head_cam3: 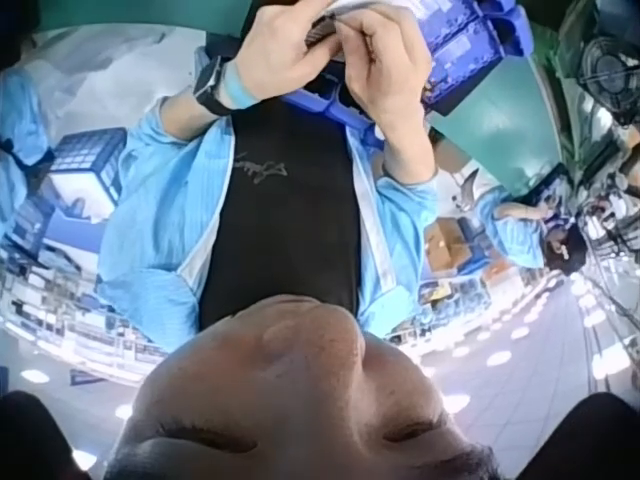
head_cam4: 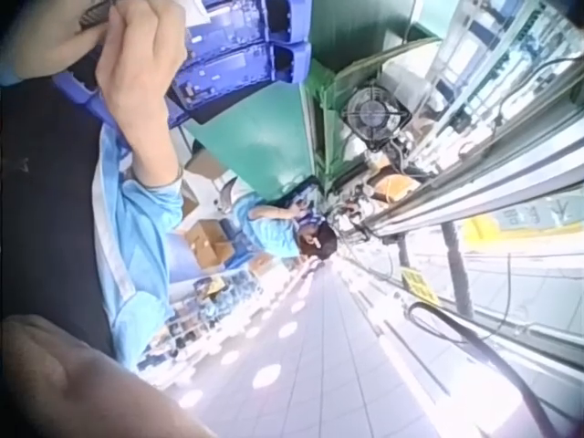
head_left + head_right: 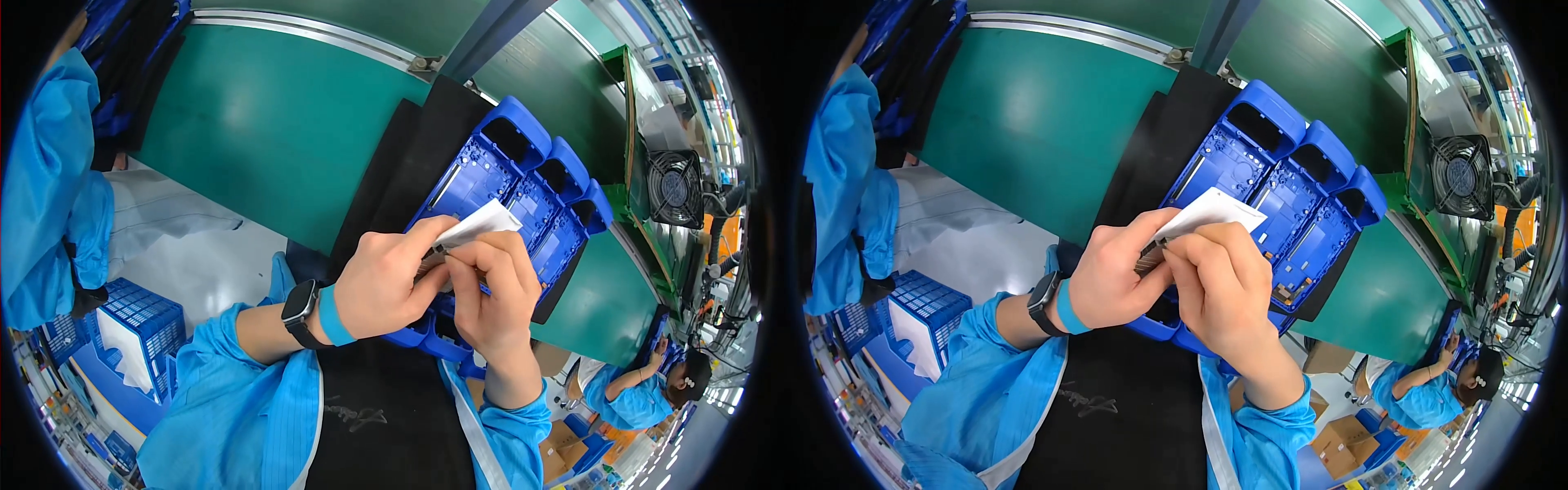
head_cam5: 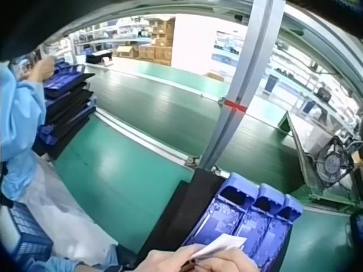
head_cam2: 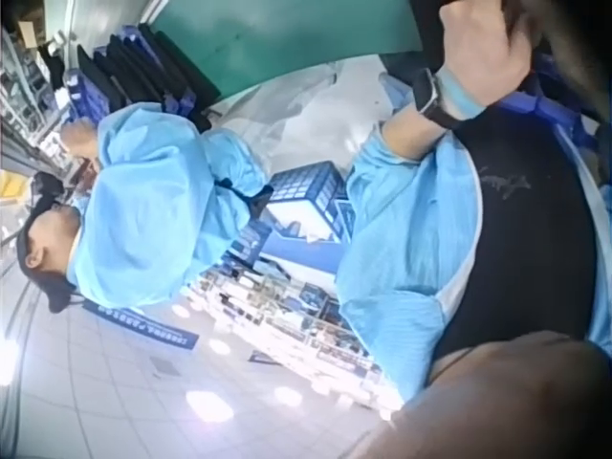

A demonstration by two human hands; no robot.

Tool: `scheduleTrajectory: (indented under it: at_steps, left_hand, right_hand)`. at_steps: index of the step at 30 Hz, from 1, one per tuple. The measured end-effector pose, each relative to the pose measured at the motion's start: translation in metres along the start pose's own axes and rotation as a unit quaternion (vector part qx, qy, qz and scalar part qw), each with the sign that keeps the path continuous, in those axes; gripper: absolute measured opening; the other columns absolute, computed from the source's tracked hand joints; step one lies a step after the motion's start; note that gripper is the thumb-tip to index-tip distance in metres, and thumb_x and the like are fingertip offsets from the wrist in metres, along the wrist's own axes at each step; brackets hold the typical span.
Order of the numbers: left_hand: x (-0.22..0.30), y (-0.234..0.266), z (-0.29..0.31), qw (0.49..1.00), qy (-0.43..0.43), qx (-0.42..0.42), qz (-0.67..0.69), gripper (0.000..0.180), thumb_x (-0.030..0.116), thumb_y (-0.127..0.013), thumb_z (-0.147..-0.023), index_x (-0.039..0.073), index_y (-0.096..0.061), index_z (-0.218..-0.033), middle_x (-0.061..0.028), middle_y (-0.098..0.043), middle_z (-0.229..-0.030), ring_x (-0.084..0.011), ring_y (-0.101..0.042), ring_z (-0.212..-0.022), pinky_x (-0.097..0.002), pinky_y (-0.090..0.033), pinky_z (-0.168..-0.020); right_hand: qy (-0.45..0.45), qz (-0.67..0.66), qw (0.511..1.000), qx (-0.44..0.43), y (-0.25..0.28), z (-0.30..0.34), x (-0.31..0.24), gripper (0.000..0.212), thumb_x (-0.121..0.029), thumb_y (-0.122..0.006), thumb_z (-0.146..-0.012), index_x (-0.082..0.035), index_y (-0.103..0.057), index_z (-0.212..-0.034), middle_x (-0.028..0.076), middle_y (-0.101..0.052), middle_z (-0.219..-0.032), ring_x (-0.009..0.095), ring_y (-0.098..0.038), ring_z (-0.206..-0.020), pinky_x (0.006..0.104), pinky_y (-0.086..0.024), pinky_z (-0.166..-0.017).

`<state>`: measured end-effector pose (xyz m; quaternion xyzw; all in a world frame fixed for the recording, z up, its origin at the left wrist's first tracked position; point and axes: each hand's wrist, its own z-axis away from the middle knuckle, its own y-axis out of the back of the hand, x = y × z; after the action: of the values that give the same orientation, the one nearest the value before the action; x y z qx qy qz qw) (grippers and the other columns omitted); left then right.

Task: The person peels small adhesive pads from a sheet by hand and applies them inside plastic device housings resting on trays along an assembly line.

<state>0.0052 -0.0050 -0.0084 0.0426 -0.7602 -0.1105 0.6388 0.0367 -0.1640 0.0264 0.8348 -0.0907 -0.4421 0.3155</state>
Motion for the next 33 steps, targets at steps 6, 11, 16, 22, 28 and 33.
scheduleTrajectory:
  at_steps: [6,11,16,22,28,33]
  left_hand:
    - [0.002,-0.002,-0.003,0.997,-0.062,0.018,-0.044,0.04,-0.001,-0.067,-0.081,-0.006,-0.058,-0.119,-0.0201,-0.068,-0.079,-0.0351,-0.07,-0.067,-0.0384,-0.056,-0.058]
    - [0.001,-0.003,-0.003,0.996,-0.071,0.021,-0.057,0.039,0.0,-0.067,-0.082,-0.007,-0.057,-0.119,-0.0193,-0.068,-0.079,-0.0344,-0.07,-0.066,-0.0385,-0.055,-0.056]
    - [0.004,-0.005,-0.002,0.997,-0.061,0.011,-0.042,0.039,0.0,-0.067,-0.082,-0.007,-0.057,-0.119,-0.019,-0.068,-0.078,-0.0342,-0.07,-0.065,-0.0382,-0.055,-0.056]
    - [0.003,-0.005,-0.005,0.999,-0.021,-0.018,-0.018,0.039,0.003,-0.069,-0.083,-0.006,-0.058,-0.119,-0.0204,-0.069,-0.079,-0.0362,-0.07,-0.068,-0.0384,-0.056,-0.059]
    - [-0.017,0.011,0.002,0.994,0.081,0.043,0.066,0.038,0.008,-0.07,-0.087,-0.006,-0.058,-0.121,-0.0237,-0.072,-0.098,-0.0338,-0.074,-0.089,-0.0359,-0.058,-0.076]
    - [-0.031,0.024,0.01,0.987,0.106,0.072,0.097,0.034,0.005,-0.068,-0.091,-0.007,-0.059,-0.12,-0.0193,-0.074,-0.104,-0.0235,-0.073,-0.095,-0.0327,-0.056,-0.082]
  right_hand:
    - [0.006,-0.014,1.0,0.002,-0.005,0.002,0.006,0.016,0.011,-0.072,-0.079,0.002,-0.065,-0.091,0.012,-0.063,-0.088,0.022,-0.063,-0.073,0.029,-0.051,-0.063]
    - [-0.014,-0.006,1.0,0.001,-0.003,0.004,0.006,0.016,0.005,-0.077,-0.076,0.0,-0.068,-0.089,0.01,-0.064,-0.087,0.025,-0.065,-0.072,0.0328,-0.052,-0.06]
    - [0.006,-0.028,1.0,-0.004,-0.002,0.007,0.013,0.017,0.005,-0.075,-0.076,0.0,-0.067,-0.09,0.011,-0.063,-0.085,0.027,-0.064,-0.071,0.0337,-0.051,-0.059]
    - [0.113,0.067,0.991,0.034,-0.007,0.015,0.017,0.017,0.008,-0.071,-0.077,0.0,-0.06,-0.088,0.012,-0.06,-0.08,0.024,-0.057,-0.065,0.0311,-0.046,-0.057]
    - [-0.085,0.065,0.994,-0.004,0.036,0.019,0.038,0.006,0.008,-0.062,-0.086,0.003,-0.059,-0.085,0.01,-0.058,-0.081,0.02,-0.054,-0.068,0.0275,-0.043,-0.062]
    - [-0.194,0.089,0.968,-0.133,0.053,0.041,0.065,0.003,0.005,-0.063,-0.089,0.002,-0.061,-0.088,0.009,-0.057,-0.082,0.018,-0.055,-0.068,0.0286,-0.045,-0.062]
